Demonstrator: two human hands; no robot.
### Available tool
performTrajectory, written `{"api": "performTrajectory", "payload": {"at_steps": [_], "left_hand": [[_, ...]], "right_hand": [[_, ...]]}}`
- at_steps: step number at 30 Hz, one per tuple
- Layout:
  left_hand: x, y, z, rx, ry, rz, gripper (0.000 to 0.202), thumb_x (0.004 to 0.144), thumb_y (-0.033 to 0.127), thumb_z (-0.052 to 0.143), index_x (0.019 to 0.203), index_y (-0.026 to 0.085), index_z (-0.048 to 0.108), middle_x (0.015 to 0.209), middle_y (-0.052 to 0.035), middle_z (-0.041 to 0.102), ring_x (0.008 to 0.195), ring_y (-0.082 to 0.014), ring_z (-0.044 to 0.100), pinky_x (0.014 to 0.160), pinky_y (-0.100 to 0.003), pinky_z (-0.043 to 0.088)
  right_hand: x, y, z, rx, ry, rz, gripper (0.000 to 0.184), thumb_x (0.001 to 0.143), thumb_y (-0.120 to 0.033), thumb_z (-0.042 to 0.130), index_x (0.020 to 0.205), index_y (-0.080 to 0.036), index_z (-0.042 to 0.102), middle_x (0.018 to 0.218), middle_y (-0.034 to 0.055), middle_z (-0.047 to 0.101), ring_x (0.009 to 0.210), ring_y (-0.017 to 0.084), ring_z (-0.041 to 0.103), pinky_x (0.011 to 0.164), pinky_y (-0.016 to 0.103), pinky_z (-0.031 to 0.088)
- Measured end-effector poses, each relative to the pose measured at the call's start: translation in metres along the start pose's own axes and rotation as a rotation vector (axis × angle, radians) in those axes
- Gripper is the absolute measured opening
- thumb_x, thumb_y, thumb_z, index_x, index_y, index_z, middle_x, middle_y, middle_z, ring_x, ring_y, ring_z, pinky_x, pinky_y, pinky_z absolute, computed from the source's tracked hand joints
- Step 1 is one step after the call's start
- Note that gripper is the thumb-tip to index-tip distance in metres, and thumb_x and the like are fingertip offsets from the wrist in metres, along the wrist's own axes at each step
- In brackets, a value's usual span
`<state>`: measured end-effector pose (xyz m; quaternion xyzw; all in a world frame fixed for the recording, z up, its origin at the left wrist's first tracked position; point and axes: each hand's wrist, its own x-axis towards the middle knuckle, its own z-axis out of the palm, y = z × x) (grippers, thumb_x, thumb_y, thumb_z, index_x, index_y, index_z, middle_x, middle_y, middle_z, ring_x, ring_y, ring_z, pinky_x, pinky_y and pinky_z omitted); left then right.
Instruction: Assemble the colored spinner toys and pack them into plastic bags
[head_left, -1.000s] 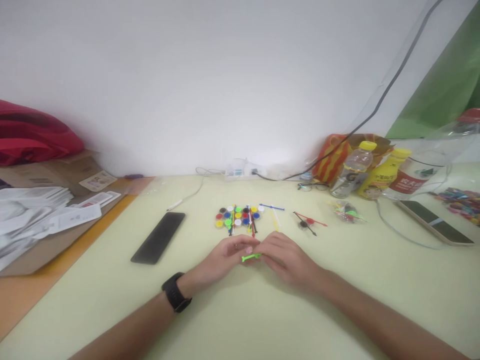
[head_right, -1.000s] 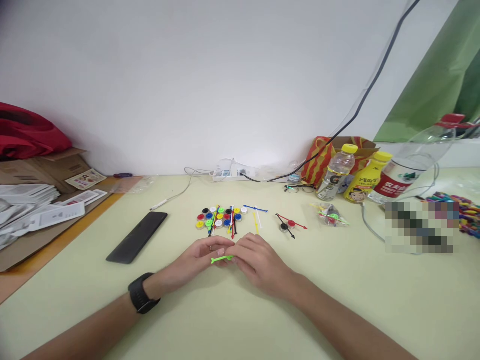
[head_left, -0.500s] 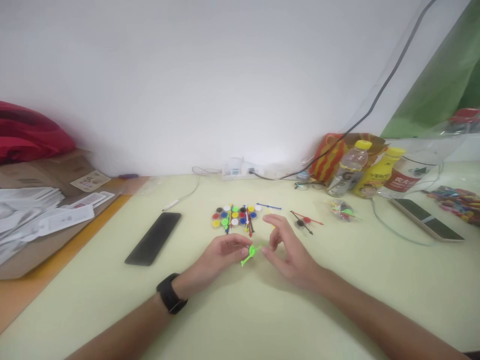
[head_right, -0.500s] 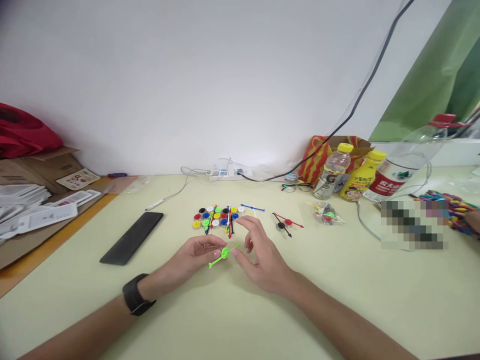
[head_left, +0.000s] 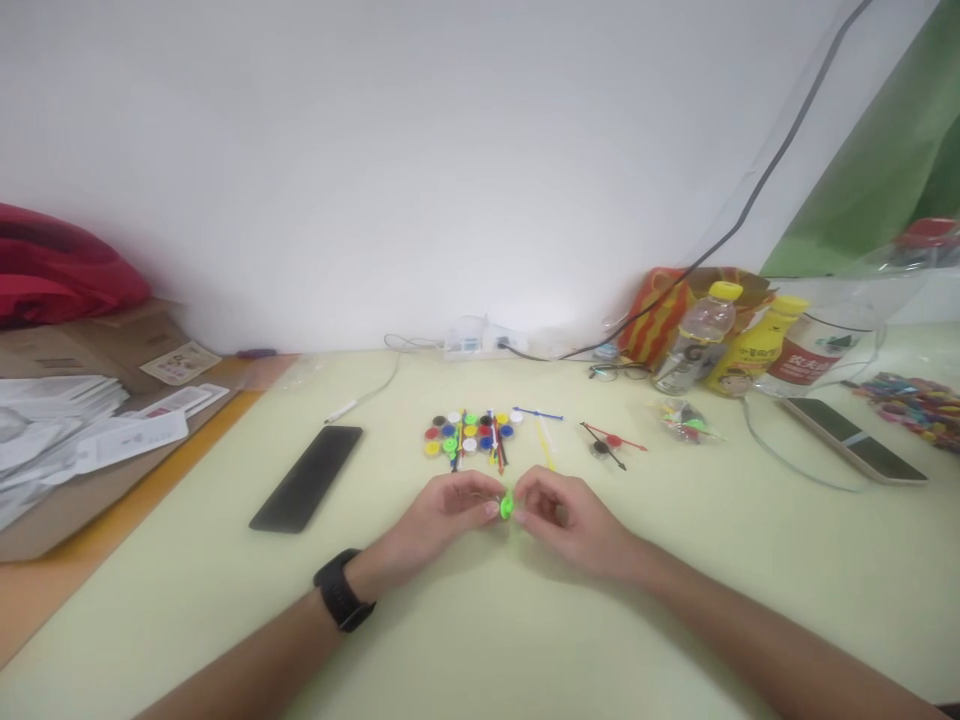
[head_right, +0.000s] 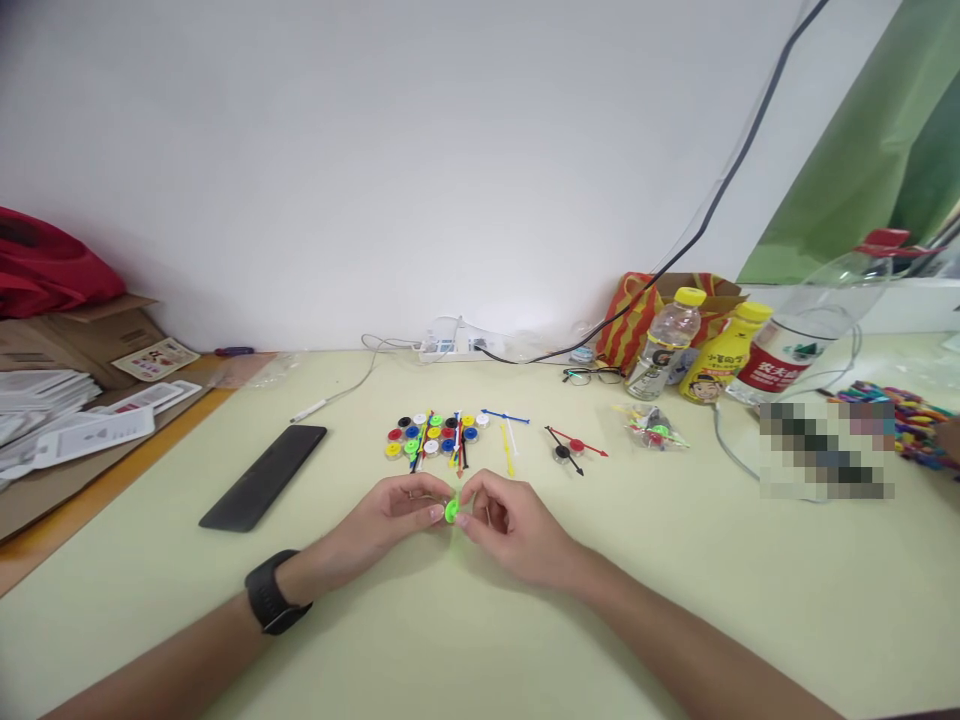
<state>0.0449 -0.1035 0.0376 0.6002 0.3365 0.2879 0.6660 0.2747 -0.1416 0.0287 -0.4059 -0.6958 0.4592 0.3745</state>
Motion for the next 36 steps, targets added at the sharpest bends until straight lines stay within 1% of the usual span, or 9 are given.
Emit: {"api": "performTrajectory", "payload": {"at_steps": [7,12,16,19,22,24,28,33,36], "left_hand": [[-0.001,0.002,0.0,0.045,-0.049,-0.002,0.029,0.09,0.042,0.077,0.106,0.018,0.073,0.113,-0.0107,0.074,0.107,-0.0258,0.069,0.102,-0.042,0.052],[-0.001,0.004,0.004,0.044,-0.042,0.005,0.032,0.087,0.041,0.081,0.108,0.018,0.072,0.117,-0.0118,0.074,0.11,-0.0271,0.07,0.103,-0.042,0.052],[-0.001,0.005,0.006,0.063,0.014,-0.003,0.031,0.088,0.042,0.079,0.108,0.02,0.072,0.12,-0.011,0.072,0.118,-0.0276,0.067,0.107,-0.042,0.05],[-0.002,0.005,0.006,0.053,0.005,-0.029,0.029,0.09,0.044,0.077,0.105,0.019,0.072,0.115,-0.0099,0.073,0.114,-0.026,0.067,0.106,-0.041,0.05],[-0.003,0.005,0.006,0.062,-0.009,-0.042,0.029,0.092,0.044,0.075,0.103,0.018,0.071,0.11,-0.0098,0.073,0.106,-0.023,0.068,0.101,-0.038,0.052],[-0.003,0.004,0.005,0.077,-0.017,-0.047,0.029,0.092,0.044,0.074,0.103,0.017,0.071,0.106,-0.0097,0.072,0.1,-0.0211,0.068,0.097,-0.036,0.052],[-0.003,0.002,0.004,0.075,-0.03,-0.049,0.03,0.093,0.045,0.073,0.101,0.016,0.071,0.103,-0.0094,0.071,0.095,-0.0195,0.066,0.092,-0.034,0.052],[-0.003,0.003,0.005,0.07,-0.037,-0.058,0.03,0.092,0.045,0.074,0.099,0.016,0.071,0.101,-0.0097,0.071,0.093,-0.0193,0.065,0.088,-0.033,0.052],[-0.004,0.004,0.006,0.07,-0.037,-0.062,0.03,0.091,0.045,0.075,0.098,0.016,0.071,0.099,-0.0095,0.071,0.093,-0.0195,0.064,0.087,-0.033,0.052]], "right_hand": [[-0.002,0.0,0.003,-0.128,0.005,0.011,0.009,0.095,-0.03,0.062,0.094,-0.021,0.059,0.074,-0.004,0.054,0.062,0.011,0.046,0.057,0.024,0.037],[-0.002,0.001,-0.001,-0.29,0.053,-0.043,0.005,0.093,-0.025,0.059,0.091,-0.021,0.06,0.078,-0.0025,0.061,0.062,0.011,0.05,0.058,0.024,0.038],[0.002,0.003,-0.021,-0.559,0.161,-0.066,0.005,0.081,-0.016,0.061,0.079,-0.02,0.058,0.067,-0.0039,0.055,0.061,0.012,0.051,0.058,0.024,0.034],[0.008,0.007,-0.045,-0.8,0.236,0.025,0.011,0.077,-0.015,0.06,0.071,-0.02,0.054,0.061,-0.0039,0.053,0.058,0.013,0.048,0.057,0.026,0.028],[0.012,0.014,-0.067,-0.95,0.323,0.111,0.011,0.079,-0.017,0.06,0.071,-0.021,0.052,0.067,-0.0017,0.058,0.062,0.015,0.049,0.058,0.028,0.028],[0.014,0.021,-0.076,-1.012,0.347,0.093,0.013,0.079,-0.016,0.059,0.071,-0.02,0.051,0.074,0.0007,0.06,0.07,0.017,0.053,0.061,0.029,0.03],[0.016,0.032,-0.083,-1.076,0.365,0.015,0.013,0.082,-0.013,0.058,0.073,-0.02,0.051,0.085,0.0042,0.061,0.084,0.021,0.056,0.071,0.032,0.037],[0.015,0.037,-0.087,-1.079,0.348,0.122,0.007,0.085,-0.015,0.057,0.085,-0.02,0.053,0.091,0.0032,0.061,0.08,0.019,0.055,0.066,0.031,0.034],[0.015,0.037,-0.09,-1.107,0.346,0.155,0.011,0.084,-0.012,0.056,0.09,-0.02,0.054,0.092,0.0029,0.063,0.083,0.02,0.057,0.065,0.031,0.032]]}}
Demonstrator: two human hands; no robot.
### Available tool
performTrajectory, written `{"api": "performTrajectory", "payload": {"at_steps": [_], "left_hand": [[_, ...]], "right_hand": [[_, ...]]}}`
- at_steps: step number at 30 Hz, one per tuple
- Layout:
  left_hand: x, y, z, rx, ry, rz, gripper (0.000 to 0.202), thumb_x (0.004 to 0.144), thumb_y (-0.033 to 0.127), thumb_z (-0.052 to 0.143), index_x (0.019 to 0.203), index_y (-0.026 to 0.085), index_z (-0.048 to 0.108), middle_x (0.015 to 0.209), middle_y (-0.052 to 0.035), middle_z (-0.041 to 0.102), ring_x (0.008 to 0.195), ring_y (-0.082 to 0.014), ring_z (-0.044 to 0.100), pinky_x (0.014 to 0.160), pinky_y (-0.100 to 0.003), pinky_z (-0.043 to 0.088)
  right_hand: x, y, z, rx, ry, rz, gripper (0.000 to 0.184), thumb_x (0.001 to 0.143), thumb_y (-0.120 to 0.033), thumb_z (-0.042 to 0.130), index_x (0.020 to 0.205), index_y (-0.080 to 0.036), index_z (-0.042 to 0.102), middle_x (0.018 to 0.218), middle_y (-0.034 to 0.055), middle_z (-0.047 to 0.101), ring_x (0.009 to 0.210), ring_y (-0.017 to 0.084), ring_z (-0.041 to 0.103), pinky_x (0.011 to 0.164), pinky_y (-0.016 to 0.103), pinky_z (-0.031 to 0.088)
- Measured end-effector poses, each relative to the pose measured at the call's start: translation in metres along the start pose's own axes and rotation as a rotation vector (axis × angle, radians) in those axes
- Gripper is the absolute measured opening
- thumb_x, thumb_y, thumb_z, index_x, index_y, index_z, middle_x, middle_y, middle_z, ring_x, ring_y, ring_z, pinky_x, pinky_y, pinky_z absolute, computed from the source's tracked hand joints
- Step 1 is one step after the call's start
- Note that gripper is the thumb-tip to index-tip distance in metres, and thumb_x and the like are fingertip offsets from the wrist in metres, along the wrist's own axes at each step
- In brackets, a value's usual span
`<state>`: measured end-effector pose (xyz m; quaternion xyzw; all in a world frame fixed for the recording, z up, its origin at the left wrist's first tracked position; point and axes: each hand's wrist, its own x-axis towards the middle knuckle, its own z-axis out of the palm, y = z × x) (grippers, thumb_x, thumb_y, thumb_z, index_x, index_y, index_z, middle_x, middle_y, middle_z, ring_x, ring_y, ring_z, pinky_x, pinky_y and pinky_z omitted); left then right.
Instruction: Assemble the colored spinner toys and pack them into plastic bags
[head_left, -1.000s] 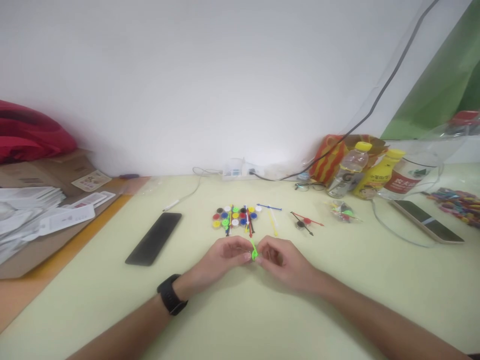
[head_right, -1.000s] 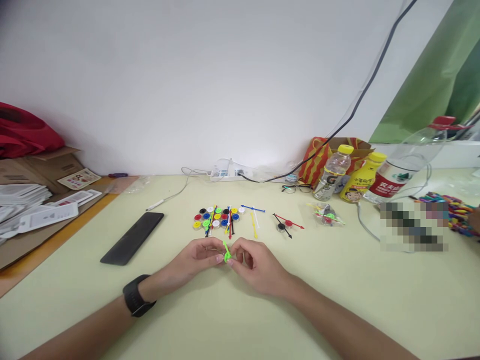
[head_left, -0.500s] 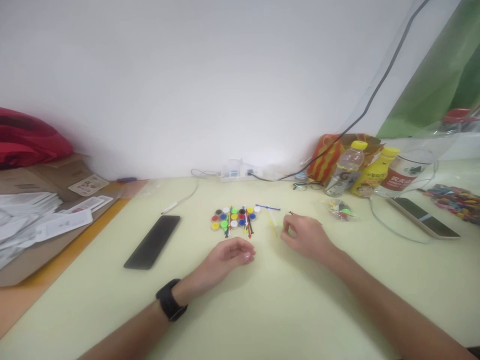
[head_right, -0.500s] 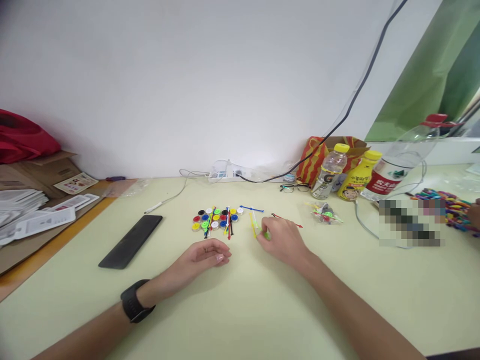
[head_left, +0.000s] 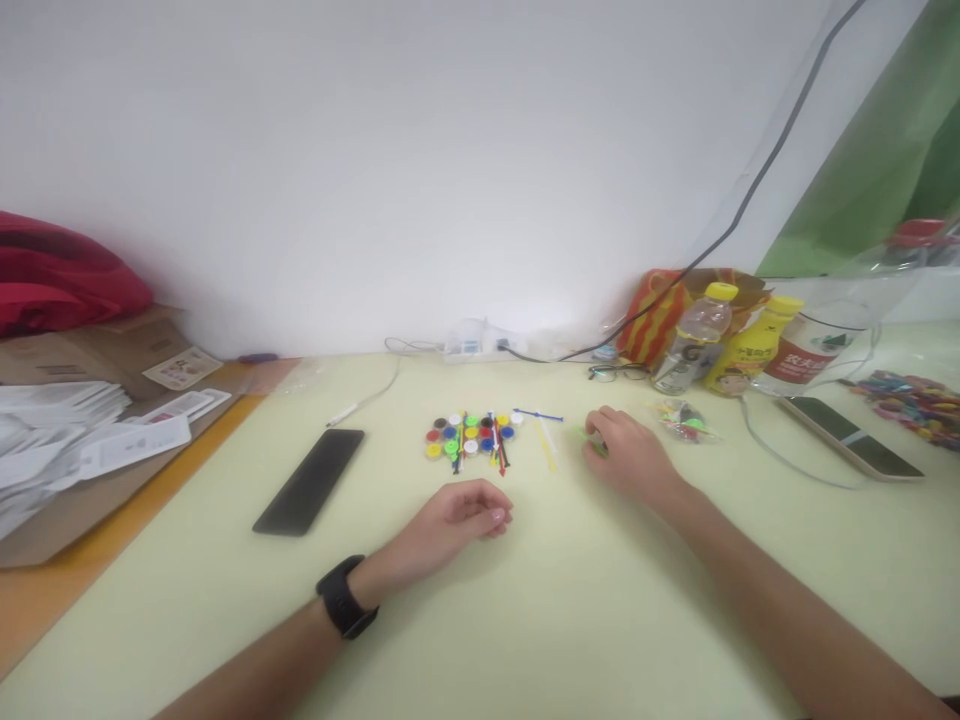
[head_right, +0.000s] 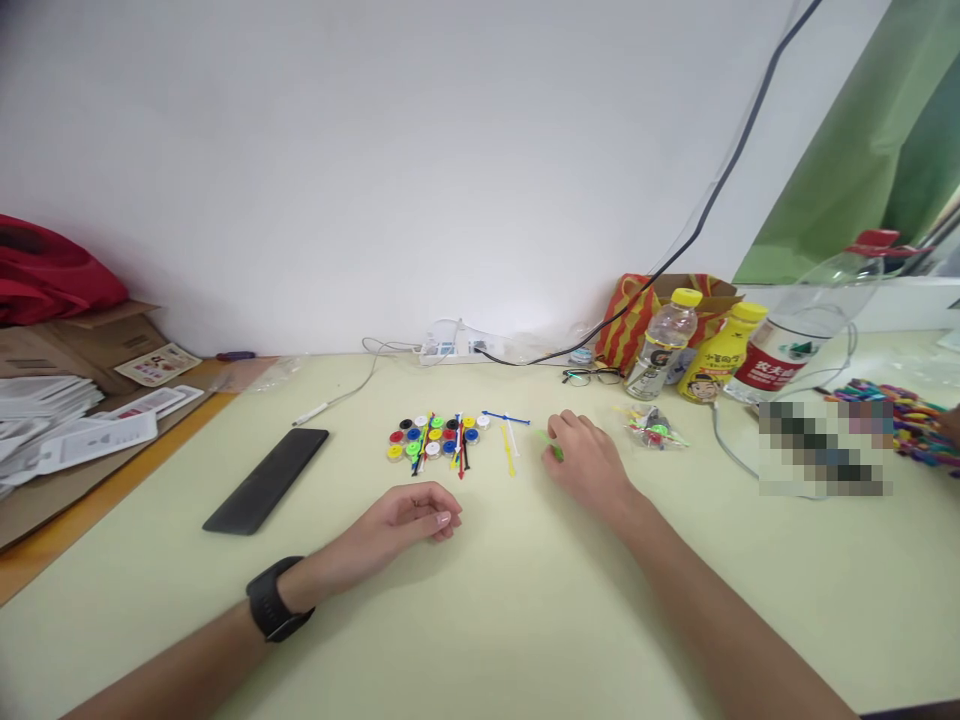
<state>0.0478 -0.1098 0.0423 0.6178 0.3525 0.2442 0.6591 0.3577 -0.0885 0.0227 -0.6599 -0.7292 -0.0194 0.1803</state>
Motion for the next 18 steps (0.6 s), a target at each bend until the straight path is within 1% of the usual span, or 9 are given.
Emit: {"api": "performTrajectory", "payload": {"at_steps": [3,8,13,15,18], "left_hand": [[0.0,0.0,0.0,0.01,-0.002,0.003,0.031,0.092,0.045,0.074,0.098,0.016,0.07,0.098,-0.0091,0.07,0.092,-0.0198,0.064,0.087,-0.033,0.052],[0.0,-0.004,-0.002,0.036,-0.029,0.006,0.029,0.094,0.044,0.072,0.1,0.016,0.07,0.098,-0.0086,0.069,0.094,-0.0201,0.063,0.088,-0.034,0.051],[-0.001,-0.007,-0.003,0.049,-0.035,0.007,0.027,0.095,0.042,0.07,0.101,0.016,0.07,0.097,-0.0076,0.067,0.094,-0.0204,0.063,0.089,-0.035,0.05],[-0.001,-0.007,-0.003,0.058,-0.037,0.008,0.026,0.095,0.042,0.07,0.101,0.016,0.07,0.096,-0.0075,0.067,0.094,-0.0206,0.062,0.089,-0.035,0.05],[0.0,-0.007,-0.003,0.063,-0.044,0.012,0.025,0.096,0.041,0.069,0.101,0.016,0.07,0.095,-0.0069,0.067,0.094,-0.0202,0.062,0.088,-0.034,0.05]], "right_hand": [[0.001,0.001,0.0,-0.034,0.006,-0.001,0.013,0.082,-0.011,0.058,0.091,-0.02,0.054,0.092,0.0034,0.064,0.09,0.021,0.058,0.067,0.031,0.032],[0.0,0.001,0.0,-0.065,-0.01,-0.001,0.014,0.082,-0.009,0.057,0.091,-0.021,0.056,0.093,0.0026,0.066,0.091,0.021,0.058,0.067,0.031,0.032],[0.002,0.007,0.001,-0.115,0.035,-0.013,0.021,0.08,-0.004,0.056,0.092,-0.02,0.059,0.096,0.0047,0.068,0.094,0.024,0.059,0.071,0.034,0.037],[0.002,0.005,0.002,-0.095,0.079,-0.049,0.022,0.082,-0.004,0.055,0.095,-0.02,0.061,0.099,0.0062,0.069,0.098,0.026,0.059,0.076,0.036,0.041],[-0.002,-0.007,0.005,0.058,0.119,-0.193,0.02,0.09,-0.012,0.056,0.107,-0.02,0.062,0.108,0.008,0.069,0.106,0.027,0.059,0.088,0.039,0.046]]}}
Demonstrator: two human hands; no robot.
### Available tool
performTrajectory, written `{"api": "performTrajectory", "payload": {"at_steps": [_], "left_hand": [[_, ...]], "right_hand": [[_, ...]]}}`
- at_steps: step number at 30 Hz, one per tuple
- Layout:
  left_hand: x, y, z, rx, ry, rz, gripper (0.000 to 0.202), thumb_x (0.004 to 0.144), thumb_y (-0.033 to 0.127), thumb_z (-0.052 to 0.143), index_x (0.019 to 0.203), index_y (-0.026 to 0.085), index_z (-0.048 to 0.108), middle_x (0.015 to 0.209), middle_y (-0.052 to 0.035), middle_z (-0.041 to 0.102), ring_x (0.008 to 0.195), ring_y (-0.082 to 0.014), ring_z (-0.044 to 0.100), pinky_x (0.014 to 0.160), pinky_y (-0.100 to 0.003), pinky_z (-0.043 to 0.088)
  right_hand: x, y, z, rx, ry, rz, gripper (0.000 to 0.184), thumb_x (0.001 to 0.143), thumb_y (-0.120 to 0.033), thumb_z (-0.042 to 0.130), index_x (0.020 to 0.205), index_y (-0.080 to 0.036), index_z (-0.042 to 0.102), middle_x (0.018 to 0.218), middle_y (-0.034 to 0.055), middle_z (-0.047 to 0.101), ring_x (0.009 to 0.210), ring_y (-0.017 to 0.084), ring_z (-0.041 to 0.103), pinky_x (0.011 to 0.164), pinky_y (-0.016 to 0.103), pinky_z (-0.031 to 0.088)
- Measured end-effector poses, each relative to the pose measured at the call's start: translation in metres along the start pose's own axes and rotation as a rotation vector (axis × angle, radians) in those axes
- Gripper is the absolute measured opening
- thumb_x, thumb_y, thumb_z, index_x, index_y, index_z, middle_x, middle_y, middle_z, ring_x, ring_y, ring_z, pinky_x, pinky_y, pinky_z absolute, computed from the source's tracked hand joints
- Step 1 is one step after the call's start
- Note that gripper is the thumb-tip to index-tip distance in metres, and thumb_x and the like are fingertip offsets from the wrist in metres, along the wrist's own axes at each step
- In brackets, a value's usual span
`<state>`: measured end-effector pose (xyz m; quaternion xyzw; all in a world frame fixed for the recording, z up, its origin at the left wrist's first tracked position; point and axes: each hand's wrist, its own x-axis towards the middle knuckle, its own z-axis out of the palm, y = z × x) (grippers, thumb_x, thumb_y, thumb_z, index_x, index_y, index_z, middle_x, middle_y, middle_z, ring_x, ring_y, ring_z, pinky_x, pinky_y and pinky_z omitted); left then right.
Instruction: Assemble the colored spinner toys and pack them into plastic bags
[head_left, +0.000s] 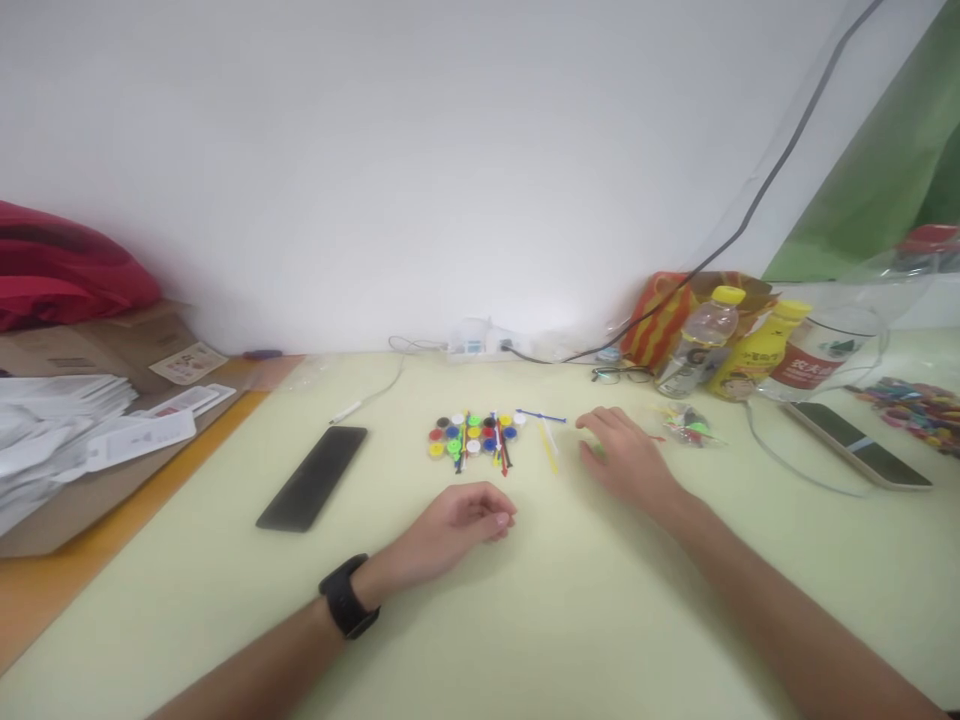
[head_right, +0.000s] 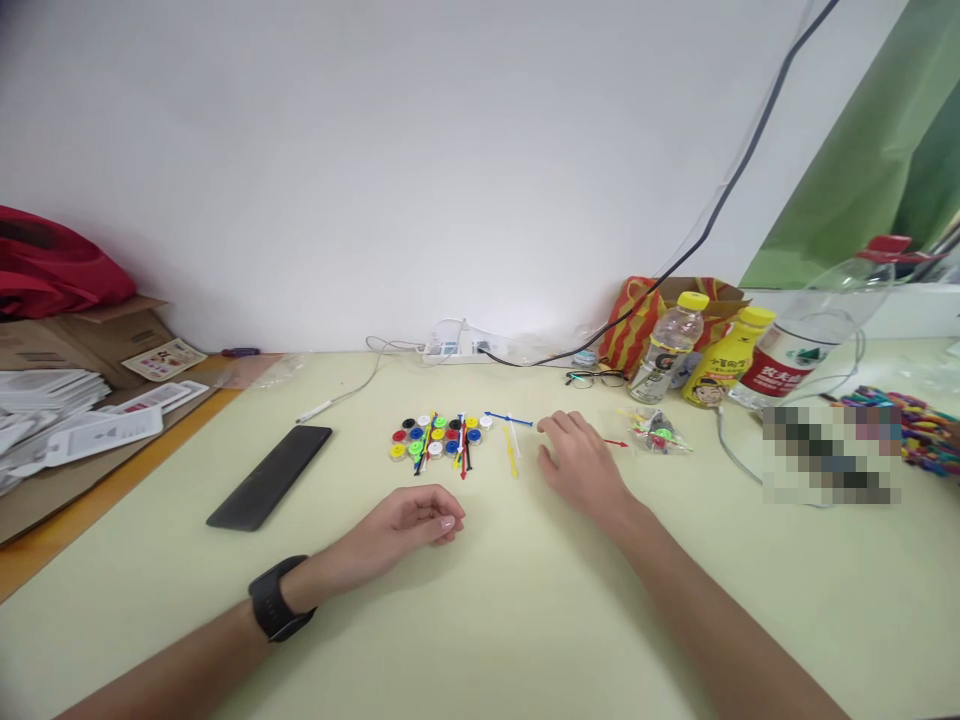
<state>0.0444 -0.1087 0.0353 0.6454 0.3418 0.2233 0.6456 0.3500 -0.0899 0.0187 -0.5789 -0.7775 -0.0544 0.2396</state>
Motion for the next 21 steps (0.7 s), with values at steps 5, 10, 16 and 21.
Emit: {"api": "performTrajectory", "payload": {"at_steps": [5,10,16,21], "left_hand": [[0.001,-0.001,0.0,-0.007,0.004,0.004,0.024,0.096,0.04,0.069,0.101,0.016,0.07,0.092,-0.0055,0.067,0.091,-0.0189,0.061,0.086,-0.033,0.049],[0.001,-0.002,0.001,-0.015,0.002,0.007,0.023,0.096,0.039,0.07,0.1,0.016,0.07,0.092,-0.0053,0.066,0.092,-0.0186,0.061,0.086,-0.032,0.048],[0.001,-0.001,0.001,-0.008,0.0,0.007,0.023,0.096,0.039,0.07,0.1,0.017,0.07,0.092,-0.0053,0.066,0.091,-0.0186,0.061,0.086,-0.032,0.049],[0.001,-0.001,0.001,0.005,0.002,0.006,0.023,0.096,0.04,0.069,0.101,0.017,0.07,0.093,-0.0053,0.067,0.092,-0.0186,0.061,0.085,-0.032,0.049]], "right_hand": [[-0.008,-0.029,0.009,0.183,-0.09,-0.239,0.021,0.097,-0.017,0.056,0.117,-0.021,0.062,0.119,0.0086,0.067,0.117,0.027,0.056,0.099,0.043,0.047],[-0.011,-0.036,0.009,0.213,-0.114,-0.295,0.016,0.096,-0.015,0.057,0.109,-0.022,0.064,0.119,0.0089,0.068,0.117,0.028,0.056,0.098,0.045,0.049],[-0.01,-0.032,0.014,0.179,-0.098,-0.215,0.013,0.097,-0.014,0.056,0.106,-0.021,0.063,0.113,0.0088,0.068,0.111,0.027,0.058,0.093,0.043,0.049],[-0.008,-0.028,0.022,0.168,-0.097,-0.172,0.015,0.1,-0.014,0.051,0.095,-0.021,0.063,0.098,0.0061,0.069,0.096,0.024,0.06,0.084,0.039,0.047]]}}
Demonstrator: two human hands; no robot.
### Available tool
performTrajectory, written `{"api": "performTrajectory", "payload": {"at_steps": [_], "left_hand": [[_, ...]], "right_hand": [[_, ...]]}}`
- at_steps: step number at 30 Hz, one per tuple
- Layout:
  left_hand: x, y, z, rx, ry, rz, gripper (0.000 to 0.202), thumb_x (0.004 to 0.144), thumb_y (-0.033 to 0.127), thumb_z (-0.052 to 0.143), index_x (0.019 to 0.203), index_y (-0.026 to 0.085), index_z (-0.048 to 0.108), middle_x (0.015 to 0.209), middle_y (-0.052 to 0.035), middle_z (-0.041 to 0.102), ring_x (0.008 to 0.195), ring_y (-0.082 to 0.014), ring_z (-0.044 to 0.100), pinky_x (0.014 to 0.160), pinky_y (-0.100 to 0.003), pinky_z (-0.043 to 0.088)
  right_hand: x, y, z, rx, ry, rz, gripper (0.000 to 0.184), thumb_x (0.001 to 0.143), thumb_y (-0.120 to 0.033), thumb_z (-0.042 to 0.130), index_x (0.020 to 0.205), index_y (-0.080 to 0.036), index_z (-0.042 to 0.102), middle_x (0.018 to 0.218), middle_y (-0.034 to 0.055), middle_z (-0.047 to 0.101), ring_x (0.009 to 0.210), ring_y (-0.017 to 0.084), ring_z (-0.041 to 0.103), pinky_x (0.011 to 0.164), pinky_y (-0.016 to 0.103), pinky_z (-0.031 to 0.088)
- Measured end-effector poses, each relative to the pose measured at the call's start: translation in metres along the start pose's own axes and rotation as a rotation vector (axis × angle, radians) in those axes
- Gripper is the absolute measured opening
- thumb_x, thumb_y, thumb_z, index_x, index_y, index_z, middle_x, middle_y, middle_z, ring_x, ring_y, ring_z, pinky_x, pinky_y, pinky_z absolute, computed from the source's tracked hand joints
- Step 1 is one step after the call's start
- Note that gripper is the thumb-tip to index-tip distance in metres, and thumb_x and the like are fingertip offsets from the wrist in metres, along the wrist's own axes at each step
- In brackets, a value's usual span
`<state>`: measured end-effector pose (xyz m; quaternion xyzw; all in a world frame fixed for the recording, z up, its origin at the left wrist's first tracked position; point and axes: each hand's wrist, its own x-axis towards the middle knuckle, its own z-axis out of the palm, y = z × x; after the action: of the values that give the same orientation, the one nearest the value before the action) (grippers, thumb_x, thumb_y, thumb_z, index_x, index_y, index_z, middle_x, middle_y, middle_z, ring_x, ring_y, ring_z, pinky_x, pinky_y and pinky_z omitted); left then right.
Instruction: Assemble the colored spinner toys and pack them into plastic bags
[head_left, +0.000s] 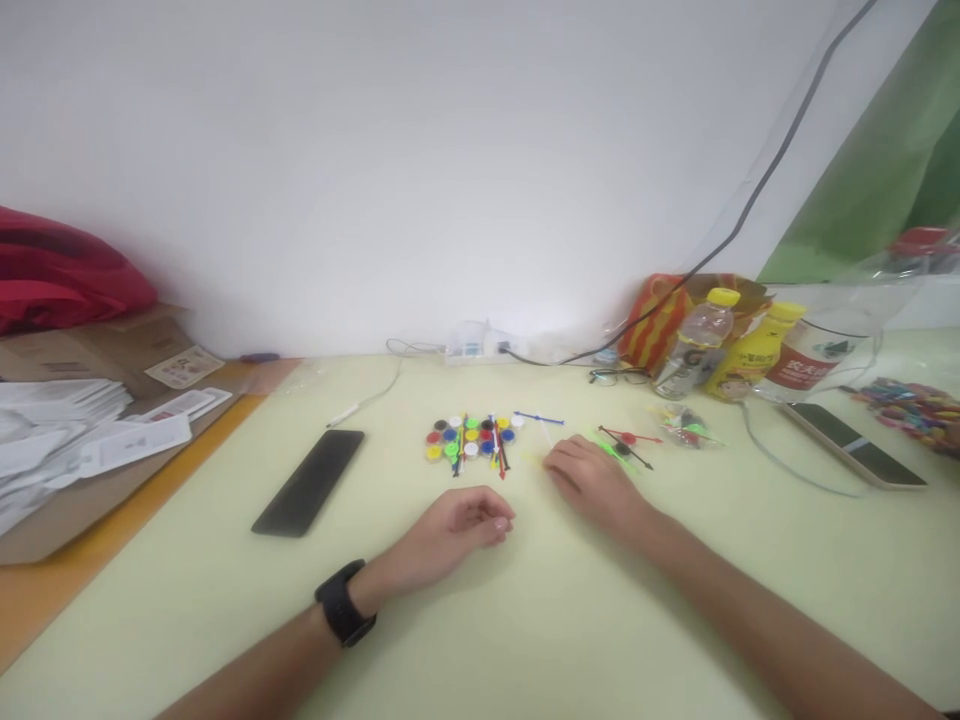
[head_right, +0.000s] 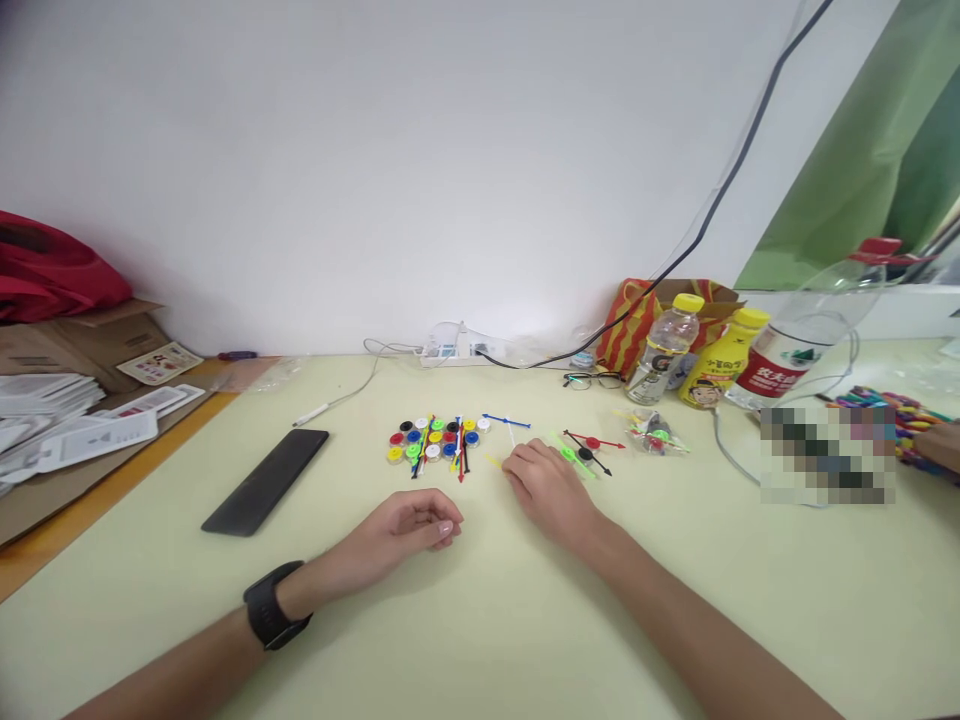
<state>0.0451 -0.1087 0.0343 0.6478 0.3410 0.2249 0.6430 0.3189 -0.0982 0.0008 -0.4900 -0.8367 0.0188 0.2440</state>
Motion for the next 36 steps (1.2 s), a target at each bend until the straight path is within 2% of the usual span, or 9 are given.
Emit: {"api": "performTrajectory", "payload": {"at_steps": [7,11,15,18,23,26,30,34,36], "left_hand": [[0.0002,-0.001,0.0002,-0.003,0.005,-0.007,0.024,0.095,0.04,0.07,0.1,0.017,0.07,0.093,-0.0055,0.067,0.093,-0.0193,0.062,0.087,-0.032,0.049],[-0.0004,0.0005,0.001,0.01,0.004,-0.001,0.024,0.095,0.041,0.07,0.1,0.017,0.07,0.092,-0.0056,0.067,0.092,-0.0192,0.061,0.086,-0.032,0.049],[-0.0004,0.0015,0.0014,0.012,0.005,0.004,0.025,0.095,0.042,0.07,0.099,0.017,0.07,0.091,-0.0058,0.066,0.09,-0.0193,0.061,0.085,-0.032,0.049],[-0.0001,0.0015,0.0017,0.007,0.003,0.006,0.024,0.095,0.041,0.07,0.099,0.017,0.07,0.091,-0.0052,0.066,0.089,-0.0186,0.061,0.084,-0.032,0.049],[-0.0001,0.0024,0.0027,0.011,0.005,0.003,0.025,0.095,0.041,0.071,0.099,0.017,0.07,0.09,-0.0052,0.066,0.089,-0.0186,0.061,0.084,-0.031,0.049],[-0.0004,0.0031,0.0027,0.007,0.0,-0.004,0.025,0.095,0.041,0.07,0.099,0.017,0.07,0.091,-0.005,0.066,0.09,-0.0187,0.061,0.085,-0.031,0.049],[-0.0009,0.003,0.002,0.01,-0.004,-0.006,0.025,0.095,0.042,0.07,0.1,0.017,0.07,0.092,-0.0052,0.066,0.09,-0.019,0.061,0.086,-0.032,0.049],[-0.0011,0.0027,0.002,0.009,-0.002,0.004,0.025,0.095,0.042,0.07,0.1,0.017,0.07,0.092,-0.0053,0.066,0.091,-0.0189,0.061,0.085,-0.031,0.049],[-0.0011,0.0026,0.0019,0.009,-0.002,0.004,0.025,0.095,0.042,0.07,0.099,0.017,0.071,0.092,-0.0053,0.067,0.09,-0.0188,0.061,0.085,-0.031,0.049]], "right_hand": [[0.0008,-0.0036,-0.0041,0.042,0.014,0.121,0.018,0.103,-0.015,0.041,0.095,-0.021,0.056,0.091,0.0046,0.067,0.084,0.022,0.06,0.076,0.036,0.045],[0.0007,-0.0055,-0.004,0.17,0.045,0.198,0.018,0.105,-0.018,0.036,0.103,-0.023,0.053,0.099,0.0031,0.066,0.085,0.019,0.062,0.077,0.034,0.048],[0.0007,-0.0041,-0.0003,0.136,0.076,0.129,0.023,0.103,-0.014,0.038,0.116,-0.024,0.056,0.113,0.0059,0.067,0.098,0.022,0.064,0.084,0.037,0.049],[0.0011,-0.0024,0.0022,0.043,0.068,0.056,0.029,0.101,-0.011,0.041,0.12,-0.023,0.059,0.111,0.0086,0.066,0.103,0.025,0.062,0.087,0.04,0.049],[0.0017,0.0004,0.0042,-0.039,0.057,0.056,0.025,0.101,-0.015,0.049,0.117,-0.024,0.065,0.108,0.0092,0.065,0.099,0.026,0.058,0.084,0.042,0.049],[0.0027,0.0017,0.0044,-0.039,0.032,0.012,0.02,0.102,-0.017,0.05,0.107,-0.025,0.068,0.105,0.0077,0.064,0.097,0.025,0.057,0.083,0.04,0.048],[0.0047,0.001,0.0024,-0.033,0.014,-0.037,0.017,0.103,-0.02,0.049,0.093,-0.021,0.062,0.101,0.0068,0.066,0.097,0.025,0.057,0.084,0.04,0.044],[0.0048,-0.0024,-0.002,0.08,0.043,0.051,0.016,0.104,-0.018,0.042,0.095,-0.022,0.055,0.089,0.0044,0.065,0.084,0.022,0.058,0.075,0.035,0.045],[0.004,-0.0033,-0.0032,0.176,0.066,0.112,0.015,0.104,-0.019,0.039,0.099,-0.023,0.053,0.091,0.0034,0.065,0.08,0.02,0.06,0.072,0.033,0.046]]}}
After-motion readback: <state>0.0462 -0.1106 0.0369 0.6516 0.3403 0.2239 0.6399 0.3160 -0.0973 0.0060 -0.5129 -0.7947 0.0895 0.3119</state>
